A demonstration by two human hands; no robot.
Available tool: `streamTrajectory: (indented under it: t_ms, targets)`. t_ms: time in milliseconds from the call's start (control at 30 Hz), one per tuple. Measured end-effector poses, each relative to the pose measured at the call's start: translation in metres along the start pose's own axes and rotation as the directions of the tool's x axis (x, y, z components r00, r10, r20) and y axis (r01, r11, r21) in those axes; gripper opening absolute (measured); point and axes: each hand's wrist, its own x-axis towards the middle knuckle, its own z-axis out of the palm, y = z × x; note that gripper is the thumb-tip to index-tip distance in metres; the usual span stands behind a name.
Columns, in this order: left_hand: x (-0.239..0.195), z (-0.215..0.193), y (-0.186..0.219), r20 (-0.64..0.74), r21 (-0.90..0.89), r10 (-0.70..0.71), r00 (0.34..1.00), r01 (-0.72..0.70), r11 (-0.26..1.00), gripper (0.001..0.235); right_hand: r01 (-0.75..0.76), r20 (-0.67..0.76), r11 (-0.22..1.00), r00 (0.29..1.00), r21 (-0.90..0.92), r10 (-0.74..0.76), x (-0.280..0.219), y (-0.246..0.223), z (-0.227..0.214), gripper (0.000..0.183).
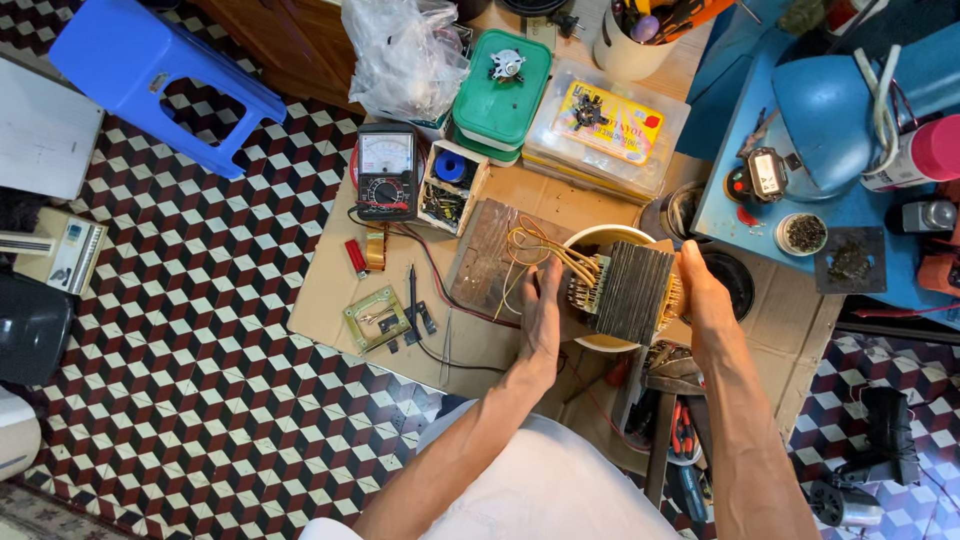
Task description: The person assembles a stack of black rectangular electrical components with copper windings by inserting thin metal shims between them. They repeatedly pick up shims from a white bucket, insert them into the stack, and adjust the alignment using their hands and a pair of pliers.
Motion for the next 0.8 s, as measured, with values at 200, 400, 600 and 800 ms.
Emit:
streamTrajectory:
  t_ms: [200, 400, 600, 800]
  targets:
    - [-0.006, 0.024, 0.004, -0.219, 0.083, 0.06, 0.974, -0.043, 0.996, 0.084, -0.142, -0.114, 0.99, 0.983, 0.0, 0.141, -0.013, -0.021, 0.025, 0.046]
    - [-0.013, 0.022, 0.008, -0.116, 0.027, 0.074, 0.99, -0.071, 0.997, 0.083, 0.073, 0.058, 0.987, 0.995, 0.143, -0.082, -0.026, -0.024, 0.029, 0.028]
    - [-0.018, 0.022, 0.022, -0.108, 0.054, 0.038, 0.993, -0.032, 0.998, 0.09, 0.057, -0.024, 0.983, 0.998, 0.175, -0.054, -0.035, -0.023, 0.033, 0.033]
    - [-0.031, 0.027, 0.032, -0.098, 0.059, 0.067, 0.993, -0.062, 0.996, 0.087, 0.074, -0.053, 0.976, 0.997, 0.203, -0.064, -0.051, -0.035, 0.033, 0.039]
